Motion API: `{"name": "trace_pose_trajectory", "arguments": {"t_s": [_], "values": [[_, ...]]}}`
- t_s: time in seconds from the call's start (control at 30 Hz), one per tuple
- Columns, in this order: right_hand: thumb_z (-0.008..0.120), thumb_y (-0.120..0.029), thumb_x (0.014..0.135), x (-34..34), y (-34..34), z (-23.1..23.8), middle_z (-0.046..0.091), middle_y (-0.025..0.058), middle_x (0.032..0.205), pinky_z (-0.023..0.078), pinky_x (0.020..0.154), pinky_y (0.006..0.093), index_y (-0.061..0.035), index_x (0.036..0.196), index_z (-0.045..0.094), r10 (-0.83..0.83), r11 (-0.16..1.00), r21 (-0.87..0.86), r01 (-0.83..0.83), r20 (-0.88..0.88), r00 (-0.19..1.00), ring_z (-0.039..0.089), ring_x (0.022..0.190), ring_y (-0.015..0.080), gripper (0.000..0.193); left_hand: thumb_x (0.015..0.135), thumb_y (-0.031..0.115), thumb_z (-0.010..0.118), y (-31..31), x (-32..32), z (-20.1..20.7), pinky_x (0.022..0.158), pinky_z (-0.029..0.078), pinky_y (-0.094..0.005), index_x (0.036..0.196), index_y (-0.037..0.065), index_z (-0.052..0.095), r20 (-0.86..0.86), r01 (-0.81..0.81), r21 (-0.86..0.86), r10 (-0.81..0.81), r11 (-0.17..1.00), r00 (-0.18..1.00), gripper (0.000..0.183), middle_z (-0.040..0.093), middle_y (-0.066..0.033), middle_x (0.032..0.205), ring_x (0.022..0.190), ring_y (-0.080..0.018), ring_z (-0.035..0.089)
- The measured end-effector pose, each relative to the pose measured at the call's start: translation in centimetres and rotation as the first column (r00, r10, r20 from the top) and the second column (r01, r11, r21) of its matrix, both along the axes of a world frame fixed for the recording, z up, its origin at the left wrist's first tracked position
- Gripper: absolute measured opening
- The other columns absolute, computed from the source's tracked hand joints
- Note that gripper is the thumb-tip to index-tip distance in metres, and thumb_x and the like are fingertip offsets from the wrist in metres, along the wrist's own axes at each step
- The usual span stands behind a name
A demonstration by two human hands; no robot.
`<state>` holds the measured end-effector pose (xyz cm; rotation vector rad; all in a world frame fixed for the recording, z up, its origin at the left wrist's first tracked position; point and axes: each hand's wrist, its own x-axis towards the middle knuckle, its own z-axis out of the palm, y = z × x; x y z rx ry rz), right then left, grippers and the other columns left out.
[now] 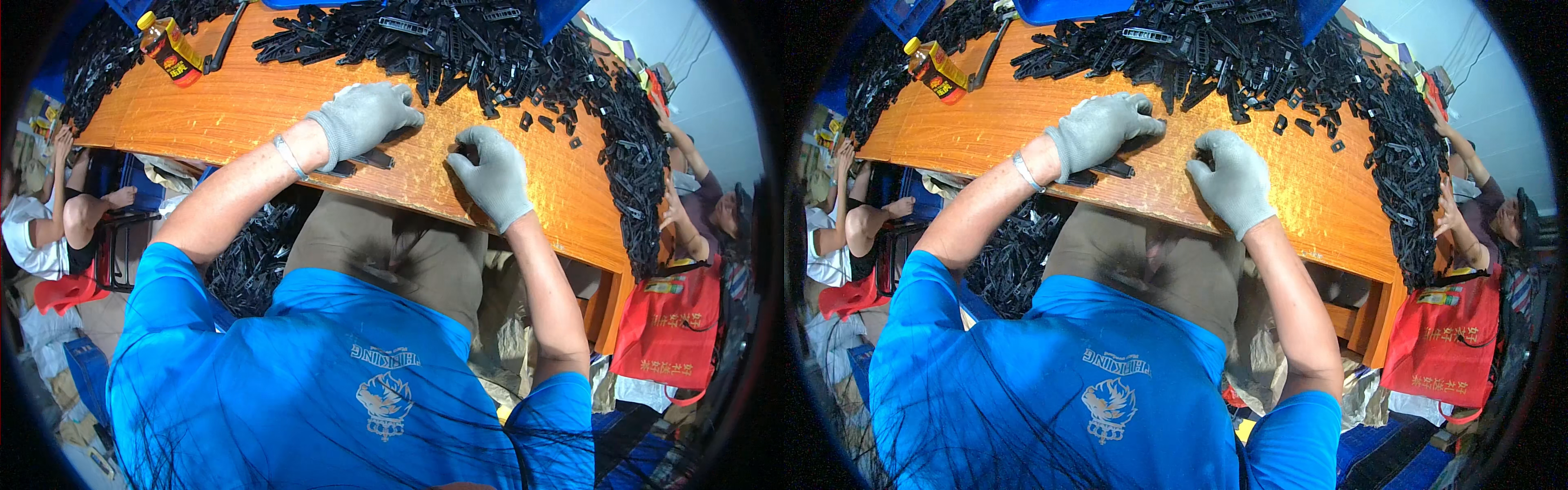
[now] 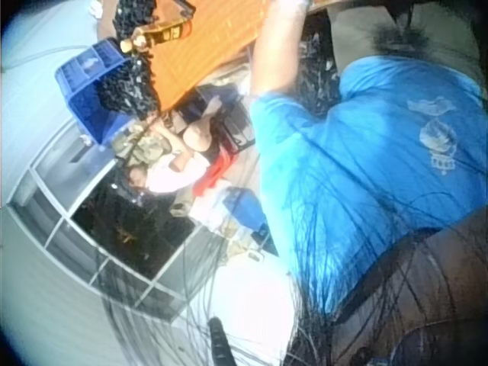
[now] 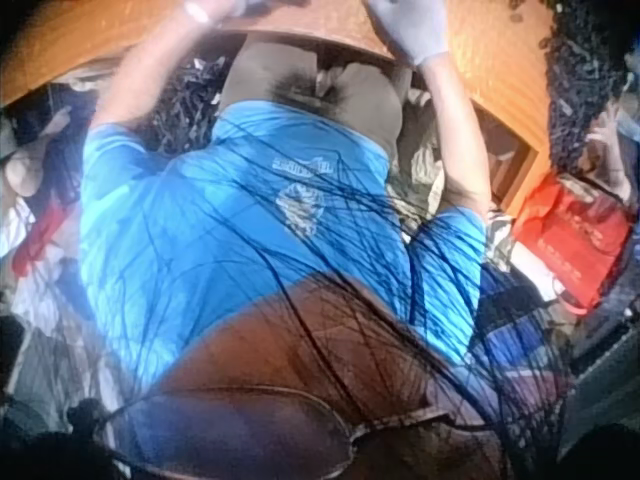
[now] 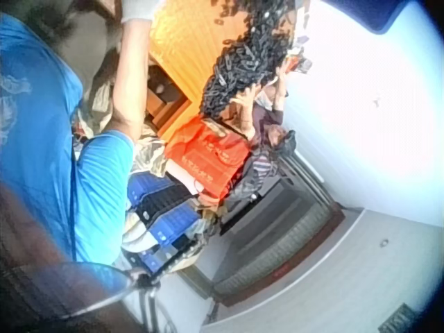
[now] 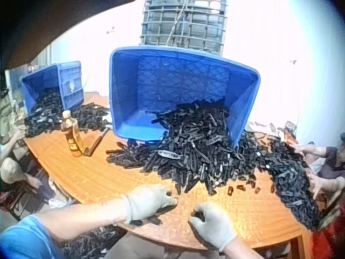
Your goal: The person wearing gloves repeatedly picks up plastic components from piles on a workbench, snaps them together by hand to assemble parts, and places the assembled items onto the table.
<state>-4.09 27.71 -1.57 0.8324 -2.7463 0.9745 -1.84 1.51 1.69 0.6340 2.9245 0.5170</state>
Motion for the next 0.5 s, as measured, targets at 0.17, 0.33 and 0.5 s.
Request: {"name": "trace_pose_trajectory", "arguments": {"t_s": [0.17,0.33,0.5], "values": [[0.081,-0.019,0.085,0.5,1.1,1.1,0.077,0.0159,0.102,0.060,0.083,0.0458,-0.0095,0.103,0.077,-0.011,0.979,0.202,0.004,0.032,0.999,0.075,0.095,0.0357,0.020,0.091,0.014,0.074,-1.3,-1.1,-1.5,0.098,0.056,-0.0463,0.111,0.014,0.077,-0.330,0.024,-0.206,-0.092,0.978,0.939,0.020,0.069,-0.0087,0.120,0.119,-0.0315,0.066],[0.082,-0.020,0.087,0.6,3.0,0.4,0.076,0.0164,0.099,0.060,0.083,0.0463,-0.0101,0.101,0.078,-0.037,0.954,0.294,0.060,-0.084,0.996,0.075,0.095,0.0366,0.018,0.088,0.019,0.078,-1.2,-0.1,-0.8,0.094,0.056,-0.0481,0.104,0.013,0.076,-0.168,-0.041,-0.109,0.022,0.993,0.985,0.017,0.070,-0.0095,0.111,0.112,-0.0334,0.067],[0.083,-0.024,0.087,0.3,2.9,1.2,0.076,0.0167,0.102,0.060,0.084,0.0470,-0.0089,0.098,0.080,-0.130,0.854,0.506,0.123,-0.023,0.991,0.075,0.096,0.0375,0.019,0.088,0.021,0.081,-1.5,0.5,-0.9,0.089,0.056,-0.0490,0.099,0.011,0.075,-0.031,-0.142,-0.039,0.141,0.989,0.990,0.016,0.070,-0.0122,0.103,0.104,-0.0359,0.069]]}}
